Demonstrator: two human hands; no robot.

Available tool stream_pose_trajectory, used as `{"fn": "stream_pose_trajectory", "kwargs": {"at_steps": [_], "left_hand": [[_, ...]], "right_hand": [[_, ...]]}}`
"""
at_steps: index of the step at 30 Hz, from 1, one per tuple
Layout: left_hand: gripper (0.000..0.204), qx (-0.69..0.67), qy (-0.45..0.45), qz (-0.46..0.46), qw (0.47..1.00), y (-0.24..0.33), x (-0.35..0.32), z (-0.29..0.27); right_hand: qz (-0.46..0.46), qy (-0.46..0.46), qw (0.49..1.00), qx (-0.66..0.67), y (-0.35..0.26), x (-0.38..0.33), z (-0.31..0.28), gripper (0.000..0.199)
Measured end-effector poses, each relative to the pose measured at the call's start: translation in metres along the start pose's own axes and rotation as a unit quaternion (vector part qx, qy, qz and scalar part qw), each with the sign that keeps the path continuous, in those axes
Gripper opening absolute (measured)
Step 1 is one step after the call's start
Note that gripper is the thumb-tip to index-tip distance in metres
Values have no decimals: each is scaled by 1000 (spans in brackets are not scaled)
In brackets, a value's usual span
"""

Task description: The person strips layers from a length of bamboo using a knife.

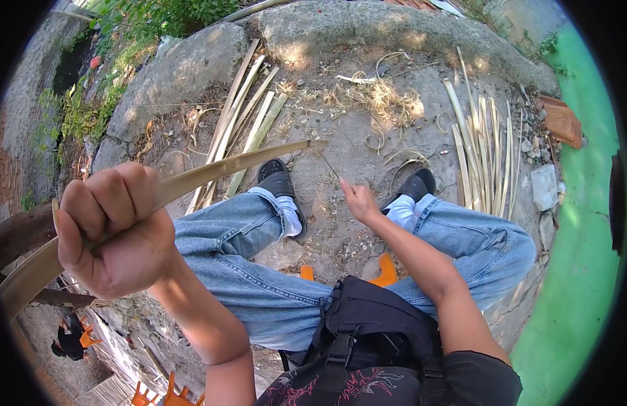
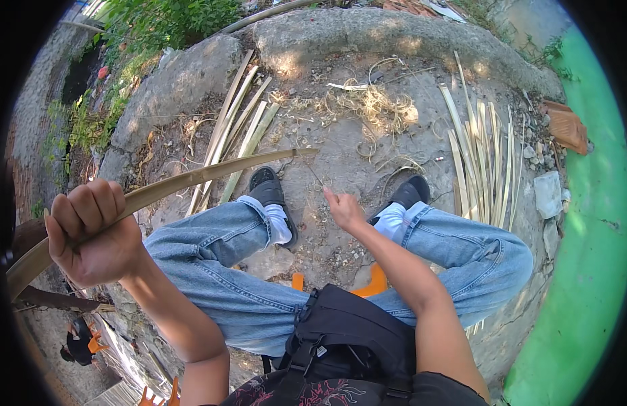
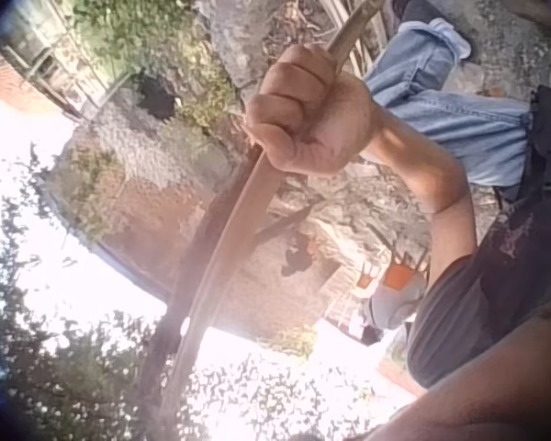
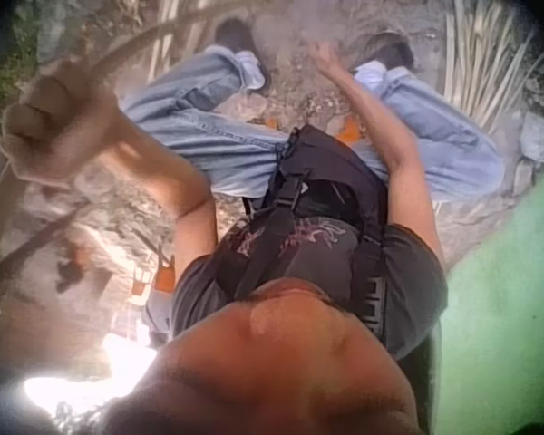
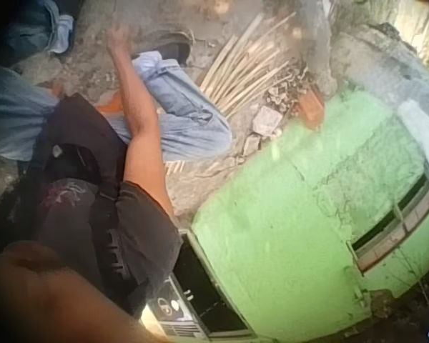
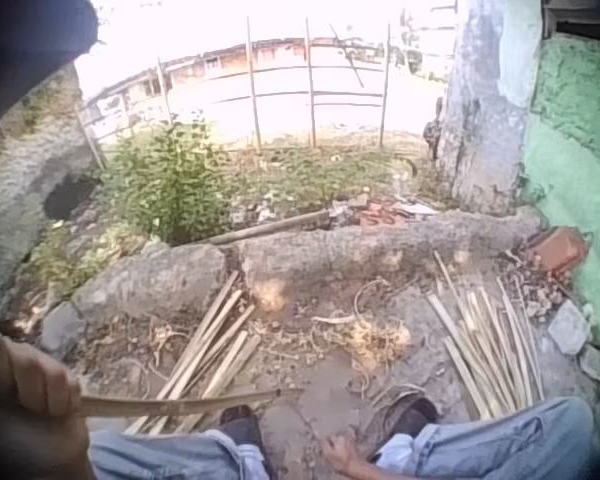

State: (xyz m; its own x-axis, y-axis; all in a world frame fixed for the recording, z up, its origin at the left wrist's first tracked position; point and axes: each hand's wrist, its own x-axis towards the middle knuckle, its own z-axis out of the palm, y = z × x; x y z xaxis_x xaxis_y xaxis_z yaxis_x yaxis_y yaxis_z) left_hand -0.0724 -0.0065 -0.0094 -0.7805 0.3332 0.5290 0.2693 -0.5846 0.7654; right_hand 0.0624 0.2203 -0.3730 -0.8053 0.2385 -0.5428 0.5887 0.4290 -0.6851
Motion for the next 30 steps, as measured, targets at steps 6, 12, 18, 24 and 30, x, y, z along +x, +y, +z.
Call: {"fn": "stream_pose_trajectory", "kwargs": {"at_steps": [6,12,18,24,30], "left_hand": [[40,0,36,20,999,-14,1,7],[39,64,241,60,967,-3,3,2],[38,68,294,65,951,-13,5,12],[38,95,310,72,943,0,0,2],[36,101,308,68,943,-11,8,5]], "right_hand": [[77,106,990,-60,73,20,17,76],[16,36,999,-14,11,-8,29,76],[41,79,996,6,61,9,39,70],[10,63,998,-8,30,-7,40,69],[74,78,993,-48,73,17,20,71]]}}
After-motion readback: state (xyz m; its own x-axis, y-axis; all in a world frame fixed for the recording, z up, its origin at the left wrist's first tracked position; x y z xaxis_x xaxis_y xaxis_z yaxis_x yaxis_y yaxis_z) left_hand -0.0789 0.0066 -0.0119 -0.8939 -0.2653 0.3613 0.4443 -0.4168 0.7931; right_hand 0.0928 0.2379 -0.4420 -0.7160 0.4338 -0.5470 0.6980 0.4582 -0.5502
